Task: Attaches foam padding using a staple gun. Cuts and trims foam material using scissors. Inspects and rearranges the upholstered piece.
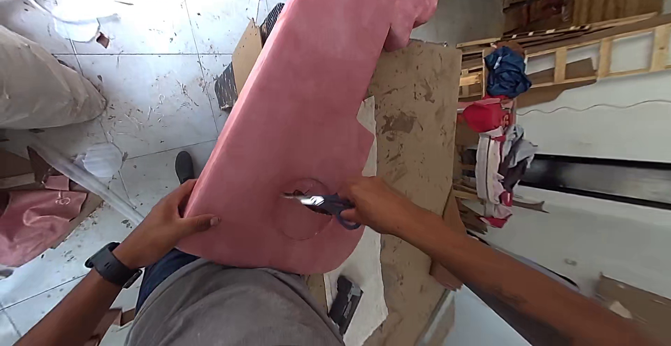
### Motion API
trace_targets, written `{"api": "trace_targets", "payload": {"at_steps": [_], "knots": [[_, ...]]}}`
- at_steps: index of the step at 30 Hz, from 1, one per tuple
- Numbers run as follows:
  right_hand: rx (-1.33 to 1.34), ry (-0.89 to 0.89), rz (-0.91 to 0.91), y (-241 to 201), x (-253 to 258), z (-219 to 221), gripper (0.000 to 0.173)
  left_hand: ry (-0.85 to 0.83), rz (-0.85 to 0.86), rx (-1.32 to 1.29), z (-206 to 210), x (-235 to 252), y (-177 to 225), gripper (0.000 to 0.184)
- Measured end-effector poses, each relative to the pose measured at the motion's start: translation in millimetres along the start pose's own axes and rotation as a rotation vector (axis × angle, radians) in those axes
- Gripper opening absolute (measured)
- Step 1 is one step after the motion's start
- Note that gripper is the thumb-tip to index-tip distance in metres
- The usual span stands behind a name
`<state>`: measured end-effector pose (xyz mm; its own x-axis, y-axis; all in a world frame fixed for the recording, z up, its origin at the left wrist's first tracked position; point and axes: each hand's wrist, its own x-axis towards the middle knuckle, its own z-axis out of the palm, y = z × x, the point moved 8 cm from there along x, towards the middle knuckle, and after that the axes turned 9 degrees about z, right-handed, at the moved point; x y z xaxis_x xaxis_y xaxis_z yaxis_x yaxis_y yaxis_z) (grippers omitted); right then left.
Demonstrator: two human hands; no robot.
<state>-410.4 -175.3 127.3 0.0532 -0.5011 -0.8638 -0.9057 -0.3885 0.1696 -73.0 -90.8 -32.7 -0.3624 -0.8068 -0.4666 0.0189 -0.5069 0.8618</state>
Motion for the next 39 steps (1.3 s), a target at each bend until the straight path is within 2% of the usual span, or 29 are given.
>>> {"api": "trace_targets", "payload": {"at_steps": [2,4,6,9,13,16,22,28,32,35,39], "knots": [[0.085,-0.05,-0.093,-26,-3,15,0.025,0.001,-0.015,-0.034,-10,-10,11,0.08],[0.16,-0.042,-0.068,-31,-6,19,0.025,0.007,-0.036,-0.063,-21,-15,20,0.079],[0.231,-0.075,0.007,-22,-19,18,0.032,0.001,-0.047,-0.057,-32,-16,21,0.079],[0.231,-0.176,0.14,0,-61,20,0.053,-0.048,-0.039,-0.056,-40,-10,11,0.079],[0.143,-0.297,0.29,16,-98,28,0.062,-0.05,-0.024,-0.068,-45,-3,0,0.08],[0.115,-0.362,0.371,12,-94,38,0.065,-0.062,-0.025,-0.056,-49,-1,-5,0.082],[0.113,-0.388,0.413,-4,-67,41,0.067,-0.081,-0.003,-0.046,-55,0,-5,0.081],[0.222,-0.28,0.461,-15,-36,45,0.066,-0.075,-0.009,-0.006,-58,1,-9,0.082],[0.264,-0.182,0.334,-5,1,52,0.047,-0.064,-0.017,-0.003,-60,0,-8,0.083],[0.35,-0.241,0.186,-19,-2,52,0.033,-0.078,-0.021,-0.004,-60,0,-7,0.082],[0.39,-0.11,0.169,-12,-36,43,0.032,-0.084,-0.034,-0.018,-59,0,-10,0.084]]}}
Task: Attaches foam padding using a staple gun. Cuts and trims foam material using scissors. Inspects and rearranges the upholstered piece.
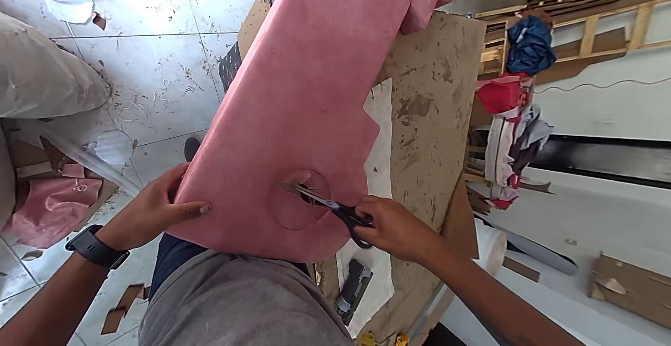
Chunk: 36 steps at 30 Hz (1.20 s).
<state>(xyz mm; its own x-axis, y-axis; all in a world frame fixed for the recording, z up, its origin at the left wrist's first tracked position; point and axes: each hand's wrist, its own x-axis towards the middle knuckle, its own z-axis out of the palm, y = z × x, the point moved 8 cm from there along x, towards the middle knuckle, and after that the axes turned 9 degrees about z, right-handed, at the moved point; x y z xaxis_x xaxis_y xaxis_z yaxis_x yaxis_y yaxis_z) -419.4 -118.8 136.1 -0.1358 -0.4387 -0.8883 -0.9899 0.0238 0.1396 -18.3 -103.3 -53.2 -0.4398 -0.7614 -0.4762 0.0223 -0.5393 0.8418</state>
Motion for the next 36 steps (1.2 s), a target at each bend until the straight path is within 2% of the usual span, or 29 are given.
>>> {"api": "trace_targets", "payload": {"at_steps": [4,8,13,16,19,24,28,33,36], "knots": [[-0.299,0.077,0.175,21,-43,-13,0.064,-0.033,0.016,-0.012,0,5,2,0.083],[-0.442,0.132,0.192,1,-41,-2,0.066,-0.037,0.02,0.014,1,6,2,0.084],[-0.572,0.074,0.144,-15,-38,-7,0.065,-0.006,0.015,-0.01,2,2,1,0.084],[-0.583,0.042,0.176,-17,-38,-4,0.068,-0.009,0.024,-0.041,3,3,3,0.082],[-0.553,0.096,0.198,-16,-34,0,0.071,0.012,0.006,-0.045,5,2,2,0.081],[-0.48,0.128,0.18,6,-42,11,0.067,0.028,0.003,-0.089,8,0,3,0.08],[-0.442,0.118,0.215,7,-44,21,0.07,0.037,0.012,-0.079,13,-2,7,0.075],[-0.279,0.106,0.232,-5,-20,61,0.081,0.113,-0.017,-0.091,16,-6,8,0.073],[-0.278,0.131,0.214,-13,-11,63,0.07,0.128,-0.021,-0.079,14,-7,6,0.071]]}}
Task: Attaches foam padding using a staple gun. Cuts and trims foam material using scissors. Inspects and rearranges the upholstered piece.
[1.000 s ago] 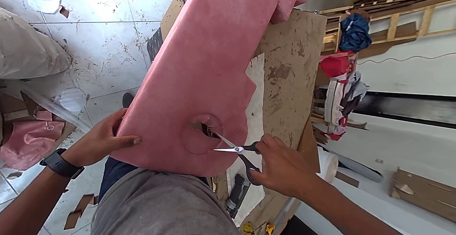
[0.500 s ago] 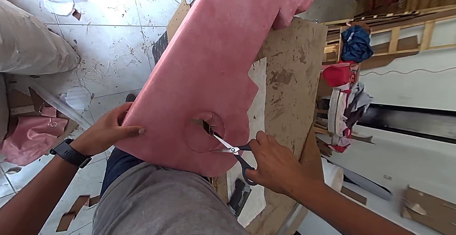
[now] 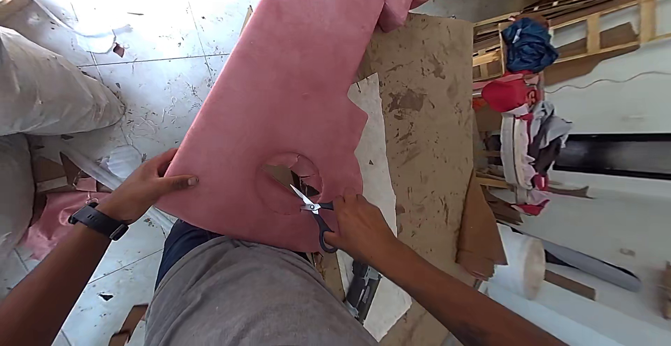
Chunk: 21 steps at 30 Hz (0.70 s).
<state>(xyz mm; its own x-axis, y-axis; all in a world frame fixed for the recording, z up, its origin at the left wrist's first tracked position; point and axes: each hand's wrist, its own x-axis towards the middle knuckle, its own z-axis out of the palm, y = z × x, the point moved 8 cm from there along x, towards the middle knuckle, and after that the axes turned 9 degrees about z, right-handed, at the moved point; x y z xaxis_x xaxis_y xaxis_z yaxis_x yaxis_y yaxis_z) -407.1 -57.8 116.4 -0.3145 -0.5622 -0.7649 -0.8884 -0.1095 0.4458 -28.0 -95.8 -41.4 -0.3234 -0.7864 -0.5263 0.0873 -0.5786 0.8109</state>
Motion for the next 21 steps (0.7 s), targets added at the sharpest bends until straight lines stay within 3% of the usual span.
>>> {"api": "trace_targets", "payload": {"at_steps": [4,5,8,11,16,18,21], "knots": [[0.036,0.115,-0.148,-7,1,-14,0.034,0.016,-0.003,0.019,2,-1,1,0.066],[0.065,0.176,-0.205,-9,11,-14,0.031,0.026,-0.002,0.023,2,-1,2,0.065],[0.143,0.213,-0.316,-18,39,-9,0.03,0.04,0.006,0.019,4,-4,5,0.061],[0.22,0.189,-0.356,0,32,-17,0.031,0.035,0.034,0.001,5,-10,5,0.062],[0.141,0.091,-0.153,83,-6,-19,0.054,-0.02,0.11,-0.052,7,-3,5,0.068],[0.109,0.053,-0.126,82,-17,-22,0.056,-0.025,0.124,-0.064,5,-3,4,0.069],[0.088,0.021,-0.143,42,-30,-26,0.059,-0.041,0.125,-0.067,5,0,0,0.074]]}}
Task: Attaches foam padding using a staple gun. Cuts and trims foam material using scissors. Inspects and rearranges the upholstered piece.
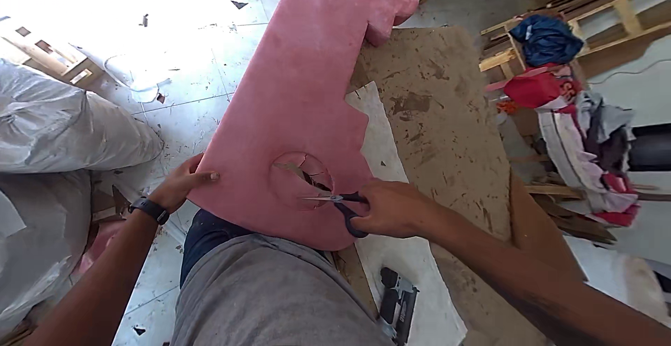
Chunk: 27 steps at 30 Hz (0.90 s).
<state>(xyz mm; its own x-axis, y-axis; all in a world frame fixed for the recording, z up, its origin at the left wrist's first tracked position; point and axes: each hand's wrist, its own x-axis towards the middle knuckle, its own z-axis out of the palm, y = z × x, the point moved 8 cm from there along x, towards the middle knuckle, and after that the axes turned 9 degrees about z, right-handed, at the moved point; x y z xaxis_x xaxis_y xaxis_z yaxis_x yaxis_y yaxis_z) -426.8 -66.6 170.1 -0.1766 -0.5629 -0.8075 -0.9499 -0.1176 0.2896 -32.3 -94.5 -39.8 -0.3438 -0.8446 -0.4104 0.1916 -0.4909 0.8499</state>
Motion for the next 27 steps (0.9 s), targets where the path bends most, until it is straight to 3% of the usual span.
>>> {"api": "trace_targets", "payload": {"at_steps": [3,7,12,17,27], "knots": [[-0.062,-0.013,0.011,-37,2,1,0.063,-0.027,0.005,0.014,-1,3,2,0.071],[-0.126,0.002,0.019,-51,-14,-13,0.066,-0.082,0.0,0.017,-4,4,0,0.07],[-0.142,-0.055,0.167,-74,-16,-15,0.082,-0.121,-0.019,0.042,-5,12,0,0.073],[0.029,-0.167,0.235,-100,-1,7,0.075,-0.174,-0.069,0.08,-9,21,-4,0.075],[0.116,-0.052,0.254,-88,-13,12,0.041,-0.26,-0.077,0.111,-9,19,4,0.09]]}}
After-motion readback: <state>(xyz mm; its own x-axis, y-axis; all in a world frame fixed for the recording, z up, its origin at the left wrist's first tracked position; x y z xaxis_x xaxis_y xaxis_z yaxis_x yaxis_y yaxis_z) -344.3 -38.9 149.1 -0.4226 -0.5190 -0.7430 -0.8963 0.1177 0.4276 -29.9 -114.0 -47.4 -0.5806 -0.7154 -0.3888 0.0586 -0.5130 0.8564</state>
